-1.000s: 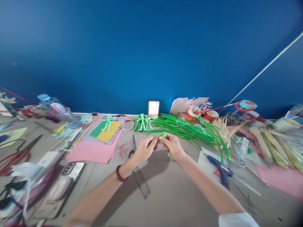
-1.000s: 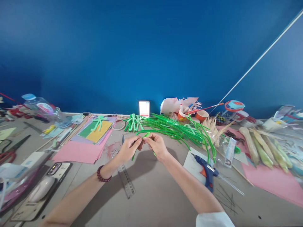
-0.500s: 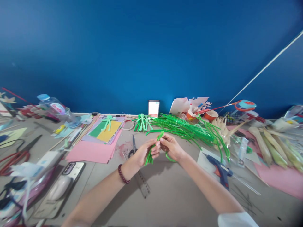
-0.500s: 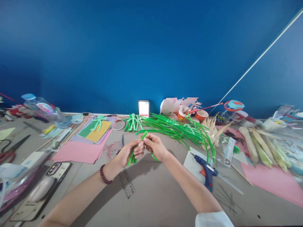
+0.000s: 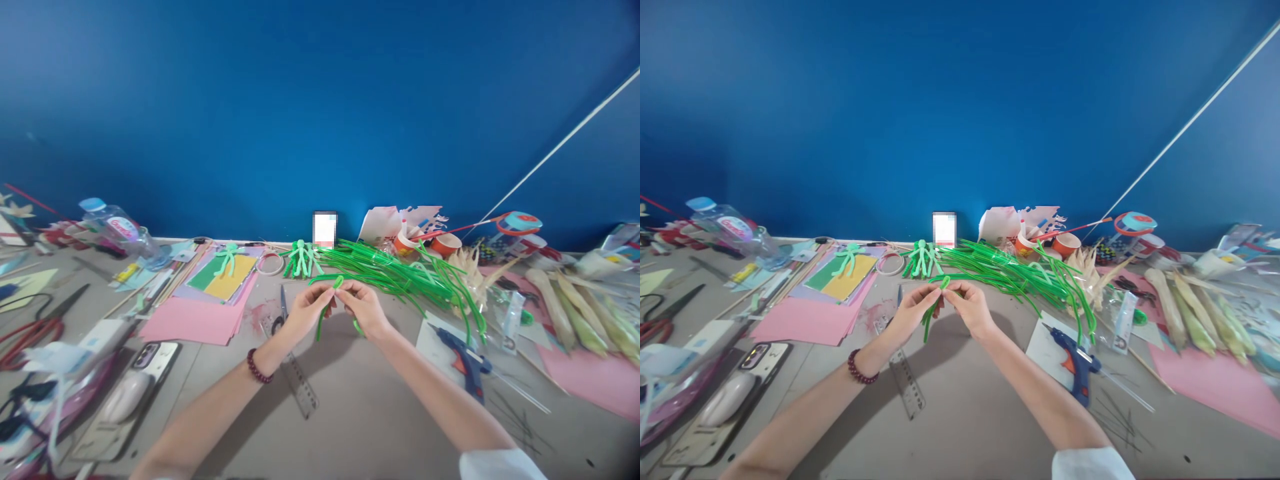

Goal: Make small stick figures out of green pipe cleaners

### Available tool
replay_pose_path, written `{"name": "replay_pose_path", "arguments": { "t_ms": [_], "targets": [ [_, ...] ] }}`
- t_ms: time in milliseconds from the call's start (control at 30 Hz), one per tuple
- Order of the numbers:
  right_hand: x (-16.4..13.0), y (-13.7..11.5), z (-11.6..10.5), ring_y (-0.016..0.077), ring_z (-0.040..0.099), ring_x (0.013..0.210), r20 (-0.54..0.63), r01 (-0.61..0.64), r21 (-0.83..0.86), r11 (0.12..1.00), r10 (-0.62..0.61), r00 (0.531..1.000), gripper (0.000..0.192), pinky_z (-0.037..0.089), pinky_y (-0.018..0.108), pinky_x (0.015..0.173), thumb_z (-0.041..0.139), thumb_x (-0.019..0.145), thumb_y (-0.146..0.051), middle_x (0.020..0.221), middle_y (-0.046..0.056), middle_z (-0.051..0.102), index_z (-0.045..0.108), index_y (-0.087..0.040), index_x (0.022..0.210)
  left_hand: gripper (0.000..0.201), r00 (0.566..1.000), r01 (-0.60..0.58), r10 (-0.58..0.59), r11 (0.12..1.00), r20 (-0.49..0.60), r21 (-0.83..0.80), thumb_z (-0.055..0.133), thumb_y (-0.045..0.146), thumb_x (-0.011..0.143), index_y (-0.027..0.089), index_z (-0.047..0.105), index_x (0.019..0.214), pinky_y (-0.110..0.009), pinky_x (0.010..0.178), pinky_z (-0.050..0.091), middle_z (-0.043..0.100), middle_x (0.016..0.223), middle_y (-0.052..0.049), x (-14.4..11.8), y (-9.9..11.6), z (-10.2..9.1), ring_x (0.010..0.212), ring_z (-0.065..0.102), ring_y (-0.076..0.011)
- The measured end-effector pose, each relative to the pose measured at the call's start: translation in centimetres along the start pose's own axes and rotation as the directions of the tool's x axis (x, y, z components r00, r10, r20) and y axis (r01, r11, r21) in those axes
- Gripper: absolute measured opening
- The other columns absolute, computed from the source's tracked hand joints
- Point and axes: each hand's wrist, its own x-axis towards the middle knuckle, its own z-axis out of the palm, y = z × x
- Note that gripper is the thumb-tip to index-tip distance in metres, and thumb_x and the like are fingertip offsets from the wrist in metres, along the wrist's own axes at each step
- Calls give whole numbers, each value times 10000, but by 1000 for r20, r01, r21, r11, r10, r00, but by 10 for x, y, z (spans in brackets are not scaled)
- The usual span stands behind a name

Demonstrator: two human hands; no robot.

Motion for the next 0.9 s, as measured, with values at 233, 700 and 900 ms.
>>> {"name": "replay_pose_path", "arguments": {
  "t_ms": [233, 700, 900],
  "targets": [
    [-3, -9, -1, 109, 483, 564, 24, 188, -227, 956, -187, 982, 197, 370, 234, 525, 664, 705, -360, 647, -8, 562, 581, -185, 745, 311, 999, 21, -21, 1000, -30, -22, 692, 432, 681, 130, 630, 721, -214, 516, 358, 532, 579, 25, 3, -6, -4, 508, 463, -69],
    [-7, -16, -7, 141, 503, 622, 316, 482, -649, 589, -368, 875, 140, 372, 256, 584, 476, 808, -176, 710, 31, 605, 609, -191, 768, 318, 982, -175, 130, 905, 139, 387, 549, 443, 801, 156, 485, 680, -217, 535, 309, 395, 609, 46, 8, -9, -17, 572, 378, -85],
    [-7, -21, -10, 172, 525, 697, 426, 578, -693, 432, -402, 811, 216, 386, 275, 650, 452, 861, -187, 681, 47, 602, 613, -202, 717, 374, 991, -42, 8, 964, 130, 262, 573, 491, 765, 154, 483, 630, -227, 501, 255, 381, 570, 45, 9, -8, -17, 535, 338, -80]
  ]
}}
